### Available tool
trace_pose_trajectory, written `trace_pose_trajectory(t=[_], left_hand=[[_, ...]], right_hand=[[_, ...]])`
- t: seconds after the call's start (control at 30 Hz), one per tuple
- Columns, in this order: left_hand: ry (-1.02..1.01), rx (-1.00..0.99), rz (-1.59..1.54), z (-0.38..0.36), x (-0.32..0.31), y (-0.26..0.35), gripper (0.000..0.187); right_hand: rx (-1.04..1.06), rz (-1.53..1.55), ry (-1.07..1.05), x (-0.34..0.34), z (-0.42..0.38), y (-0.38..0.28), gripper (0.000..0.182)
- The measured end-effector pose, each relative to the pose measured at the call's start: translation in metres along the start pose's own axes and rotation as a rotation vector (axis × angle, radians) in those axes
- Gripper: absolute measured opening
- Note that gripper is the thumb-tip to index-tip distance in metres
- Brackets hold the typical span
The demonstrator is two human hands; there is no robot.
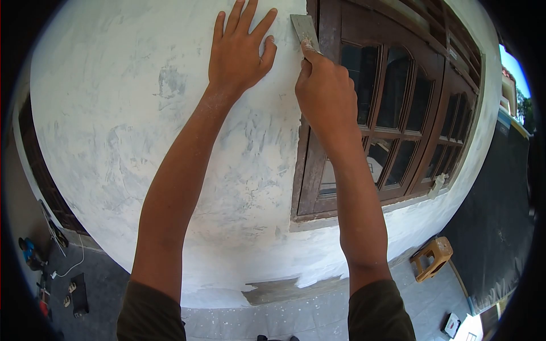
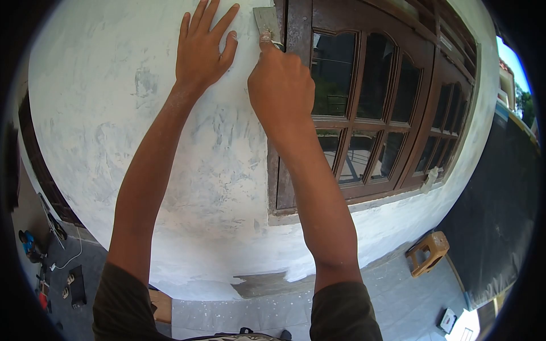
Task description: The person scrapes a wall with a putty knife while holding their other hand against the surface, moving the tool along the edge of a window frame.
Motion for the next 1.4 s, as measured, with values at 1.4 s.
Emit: trace_pose_trajectory(t=[1.4], left_hand=[[-0.006, 0.006, 0.000, 0.000, -0.001, 0.000, 0.053]], right_hand=[[-0.010, -0.022, -0.023, -0.007, -0.010, 0.000, 0.033]])
Point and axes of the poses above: each hand's wrist, its own z-axis towards the middle knuckle, its own x-axis out of the back of the hand, y = z × x, the point moved 7 cm from there along z, towards the middle knuckle, and after that the axes turned 3 degrees about z, right-handed, at the moved point
